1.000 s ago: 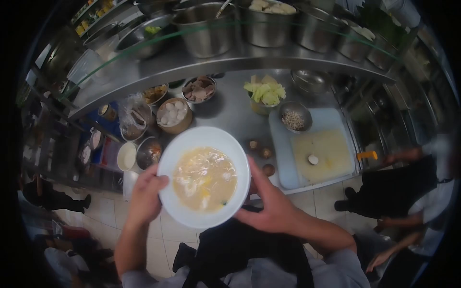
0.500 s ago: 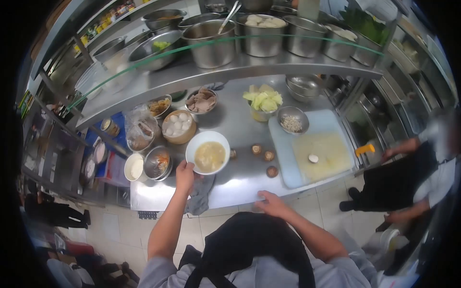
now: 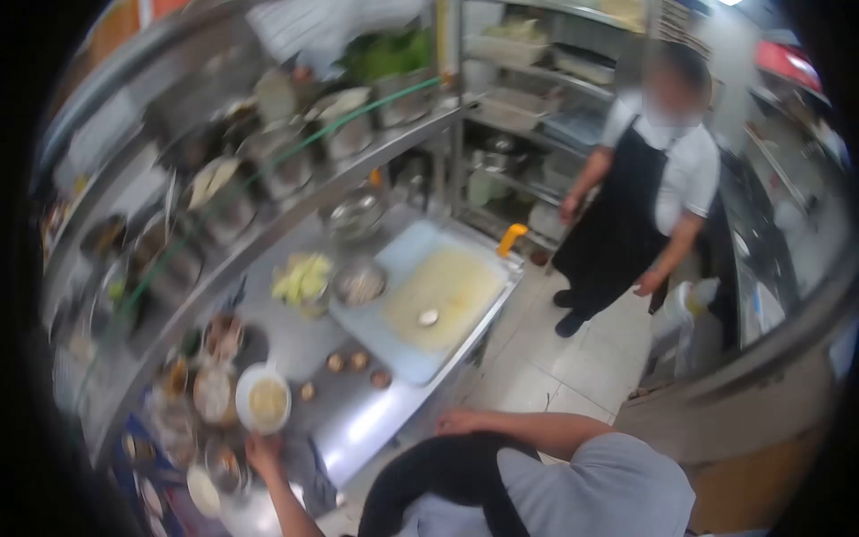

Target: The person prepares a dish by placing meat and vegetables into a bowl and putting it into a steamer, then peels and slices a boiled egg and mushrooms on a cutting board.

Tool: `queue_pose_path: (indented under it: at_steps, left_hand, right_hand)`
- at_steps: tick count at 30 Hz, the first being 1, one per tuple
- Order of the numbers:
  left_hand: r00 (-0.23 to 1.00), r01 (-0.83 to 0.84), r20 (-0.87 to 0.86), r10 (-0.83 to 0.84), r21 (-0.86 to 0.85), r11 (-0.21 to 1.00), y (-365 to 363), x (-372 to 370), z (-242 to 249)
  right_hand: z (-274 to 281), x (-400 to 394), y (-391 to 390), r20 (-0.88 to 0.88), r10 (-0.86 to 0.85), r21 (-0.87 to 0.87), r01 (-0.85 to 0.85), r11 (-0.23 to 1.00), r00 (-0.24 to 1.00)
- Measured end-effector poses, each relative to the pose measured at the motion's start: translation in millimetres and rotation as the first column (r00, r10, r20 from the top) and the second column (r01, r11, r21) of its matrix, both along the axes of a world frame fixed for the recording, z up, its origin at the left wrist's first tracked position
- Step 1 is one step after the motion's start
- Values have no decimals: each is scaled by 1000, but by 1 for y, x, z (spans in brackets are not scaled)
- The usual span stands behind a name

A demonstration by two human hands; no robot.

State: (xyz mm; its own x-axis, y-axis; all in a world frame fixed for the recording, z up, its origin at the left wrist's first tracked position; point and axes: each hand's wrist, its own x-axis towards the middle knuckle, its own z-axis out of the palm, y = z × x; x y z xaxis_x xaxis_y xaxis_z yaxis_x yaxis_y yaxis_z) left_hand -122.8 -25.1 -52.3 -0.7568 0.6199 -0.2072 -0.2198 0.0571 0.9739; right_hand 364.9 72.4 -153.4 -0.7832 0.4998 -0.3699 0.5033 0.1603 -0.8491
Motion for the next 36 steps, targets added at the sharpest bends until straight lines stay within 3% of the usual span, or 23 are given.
queue_pose_path:
  at_steps: [1, 2, 3, 4, 6, 7, 9, 10, 11, 13, 15, 16, 18, 19, 22, 24, 26, 27, 29, 31, 32, 34, 36]
  left_hand:
    - [946, -29, -321, -44, -219, 975, -14, 11, 21]
    - [596, -163, -802, 36, -76, 984, -26, 5, -13]
    - [599, -193, -799, -39, -192, 962, -42, 21, -5]
    - [475, -228, -859, -193, -332, 915, -54, 38, 2]
    - [174, -210, -886, -430, -460, 863, -67, 65, 0]
    - [171, -221, -891, -421, -451, 865, -68, 69, -1]
    - [324, -291, -809, -490, -578, 762, -61, 80, -4]
    - [392, -245, -625, -676, -779, 578, -49, 86, 15]
    - [394, -251, -636, -664, -769, 587, -34, 102, 33]
    - [268, -429, -728, -631, -676, 599, 17, 157, 81]
    - [183, -293, -873, -451, -487, 823, 70, 197, 85]
    - [146, -211, -916, -374, -398, 893, 105, 233, 100]
    - [131, -17, -963, -234, -238, 971, 178, 309, 136]
    - [155, 90, -972, -176, -163, 982, 215, 348, 151]
    - [187, 383, -968, -168, -85, 920, 316, 435, 182]
    - [206, 462, -966, -159, -47, 886, 371, 482, 202]
    - [202, 578, -970, -136, 6, 816, 420, 517, 217]
    - [207, 578, -969, -133, 12, 816, 444, 533, 223]
    - [213, 630, -965, -150, 19, 776, 488, 557, 233]
    - [232, 641, -955, -184, 8, 767, 533, 581, 245]
    - [233, 683, -959, -160, 44, 729, 559, 592, 251]
    - [237, 743, -967, -96, 116, 659, 609, 620, 267]
    - [247, 777, -968, -37, 175, 604, 661, 657, 287]
  right_hand:
    - [-9, 9, -1, 109, 0, -35, 4, 999, 994]
    - [-19, 20, -6, 211, 21, -88, -2, 996, 977]
    - [-30, 36, -8, 238, 88, -48, -79, 996, 967]
    - [-39, 56, -8, 273, 163, -13, -166, 986, 948]
    - [-52, 92, -5, 411, 166, -111, -132, 985, 896]
    - [-47, 99, 8, 406, 170, -102, -141, 985, 898]
    - [-41, 117, 36, 591, 180, -214, -62, 975, 787]
    - [-47, 131, 52, 594, 207, -229, -83, 970, 777]
    - [-53, 146, 67, 595, 203, -215, -89, 973, 778]
    - [-60, 186, 99, 554, 103, -249, 46, 967, 826]
    - [-60, 229, 129, 560, 115, -248, 34, 968, 821]
    - [-59, 253, 138, 507, -11, -210, 136, 968, 862]
    - [-69, 303, 150, 429, -205, -206, 316, 926, 880]
    - [-64, 329, 158, 440, -191, -217, 310, 926, 878]
    - [-23, 390, 207, 314, -218, -269, 306, 913, 924]
    - [65, 404, 247, 442, -351, -128, 446, 886, 825]
    - [100, 423, 286, 394, -441, -9, 482, 876, 807]
    - [106, 432, 305, 330, -513, 98, 511, 854, 793]
    - [93, 455, 339, 319, -536, 62, 547, 835, 782]
    - [86, 471, 361, 178, -549, 246, 504, 828, 817]
    - [87, 478, 372, 183, -549, 243, 503, 829, 815]
    - [110, 491, 385, 323, -608, -100, 665, 740, 725]
    - [114, 511, 404, 300, -605, -121, 659, 742, 737]
